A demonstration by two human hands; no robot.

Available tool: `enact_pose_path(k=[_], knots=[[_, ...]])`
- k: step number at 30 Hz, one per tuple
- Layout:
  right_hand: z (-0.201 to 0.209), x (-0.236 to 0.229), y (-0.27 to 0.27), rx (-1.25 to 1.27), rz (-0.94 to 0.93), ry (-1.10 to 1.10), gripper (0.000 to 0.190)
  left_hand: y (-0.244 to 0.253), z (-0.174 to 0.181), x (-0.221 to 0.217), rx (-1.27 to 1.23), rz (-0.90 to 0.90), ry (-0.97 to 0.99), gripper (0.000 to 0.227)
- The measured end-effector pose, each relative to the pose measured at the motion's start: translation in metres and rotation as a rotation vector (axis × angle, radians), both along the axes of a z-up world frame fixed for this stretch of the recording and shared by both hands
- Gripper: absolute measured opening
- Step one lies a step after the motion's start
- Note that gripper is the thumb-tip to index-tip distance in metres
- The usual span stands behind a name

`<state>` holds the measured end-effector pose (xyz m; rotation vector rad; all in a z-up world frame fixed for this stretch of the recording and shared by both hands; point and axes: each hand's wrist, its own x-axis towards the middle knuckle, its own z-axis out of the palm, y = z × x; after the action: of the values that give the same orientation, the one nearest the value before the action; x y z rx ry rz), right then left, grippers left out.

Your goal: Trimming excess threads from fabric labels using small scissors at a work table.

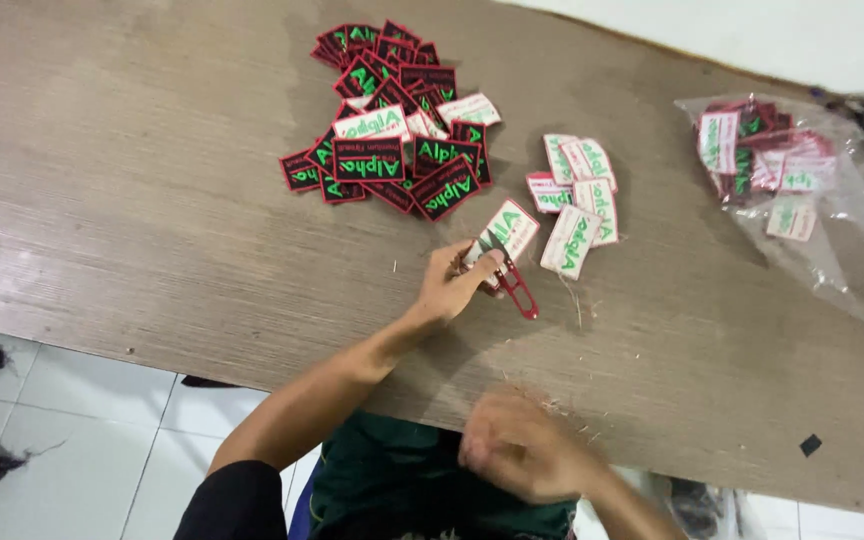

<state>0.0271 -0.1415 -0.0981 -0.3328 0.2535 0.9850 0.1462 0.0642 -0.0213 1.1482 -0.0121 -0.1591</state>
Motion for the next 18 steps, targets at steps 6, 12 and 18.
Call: enact_pose_path(k=[6, 12, 18], knots=[[-0.067, -0.1, 0.053, -0.985, 0.225, -1.717, 0.025, 0.0, -0.03, -0.002, 0.311, -0.222, -0.239, 0.025], [-0.25, -0.168, 0.021, -1.447, 0.337, -1.515, 0.037, -0.004, -0.015, -0.003, 0.486, -0.543, -0.297, 0.025], [-0.334, -0.208, 0.031, -1.388, 0.405, -1.582, 0.039, -0.015, -0.002, 0.007, 0.197, -0.59, 0.061, 0.023]])
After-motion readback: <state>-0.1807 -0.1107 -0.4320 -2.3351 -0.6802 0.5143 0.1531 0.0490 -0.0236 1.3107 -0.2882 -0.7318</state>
